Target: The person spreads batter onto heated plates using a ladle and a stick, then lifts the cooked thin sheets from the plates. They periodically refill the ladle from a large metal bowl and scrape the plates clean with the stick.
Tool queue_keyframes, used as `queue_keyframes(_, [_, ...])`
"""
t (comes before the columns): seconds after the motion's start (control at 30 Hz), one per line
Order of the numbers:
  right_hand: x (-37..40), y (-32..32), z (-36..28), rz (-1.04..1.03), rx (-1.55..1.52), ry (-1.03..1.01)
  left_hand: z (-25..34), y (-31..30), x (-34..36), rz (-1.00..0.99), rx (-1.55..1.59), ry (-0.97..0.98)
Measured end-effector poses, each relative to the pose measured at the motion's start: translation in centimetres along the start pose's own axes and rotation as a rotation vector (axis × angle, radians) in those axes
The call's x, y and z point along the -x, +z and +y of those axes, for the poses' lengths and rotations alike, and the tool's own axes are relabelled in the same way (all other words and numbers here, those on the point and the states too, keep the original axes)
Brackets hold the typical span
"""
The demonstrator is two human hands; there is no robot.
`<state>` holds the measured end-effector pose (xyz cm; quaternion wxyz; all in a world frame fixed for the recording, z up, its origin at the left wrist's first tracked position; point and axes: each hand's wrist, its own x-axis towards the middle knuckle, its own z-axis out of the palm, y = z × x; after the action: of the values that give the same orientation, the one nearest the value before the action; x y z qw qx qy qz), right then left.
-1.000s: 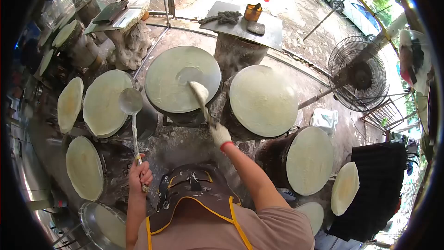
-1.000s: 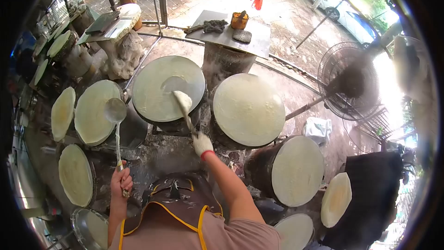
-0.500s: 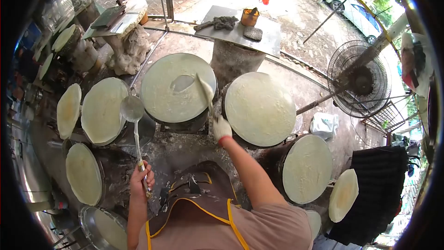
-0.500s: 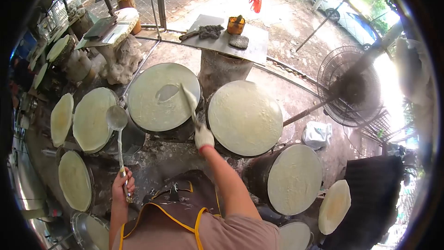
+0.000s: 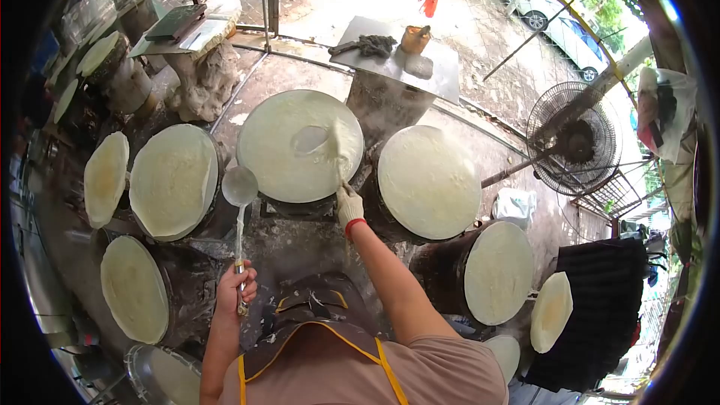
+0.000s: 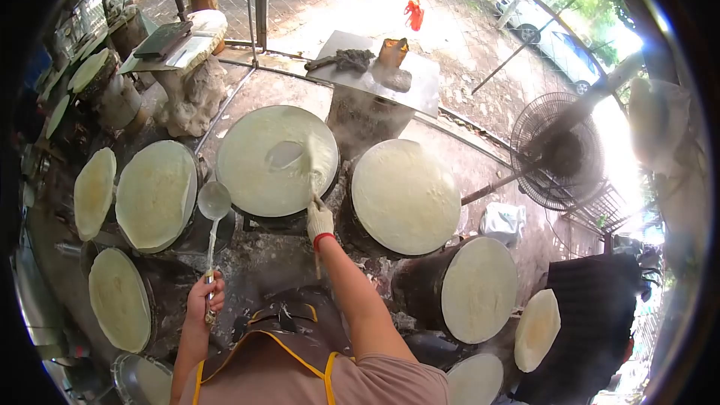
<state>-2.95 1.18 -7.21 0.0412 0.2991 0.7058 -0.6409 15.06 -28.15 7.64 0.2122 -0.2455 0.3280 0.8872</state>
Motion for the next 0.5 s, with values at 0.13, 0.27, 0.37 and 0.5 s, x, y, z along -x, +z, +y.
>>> queue_keyframes(0.13, [-2.2, -2.4, -1.2, -0.099, -0.048, -0.049, -0.4, 0.2, -0.5, -0.007, 0.012, -0.024])
queue_keyframes(0.27, [-5.7, -1.2, 4.6, -0.088, 0.011, -0.125, -1.3, 1.5, -1.4, -0.004, 0.019, -0.034])
queue_keyframes(0.37, [-4.8, -3.8, -4.3, -0.306, 0.371, -0.315, -2.3, 3.1, -1.9, 0.018, 0.051, -0.040])
queue_keyframes(0.5, [-7.8, -4.9, -3.9, -0.047, 0.034, -0.159, -3.7, 4.7, -2.4, 0.055, 0.070, -0.050])
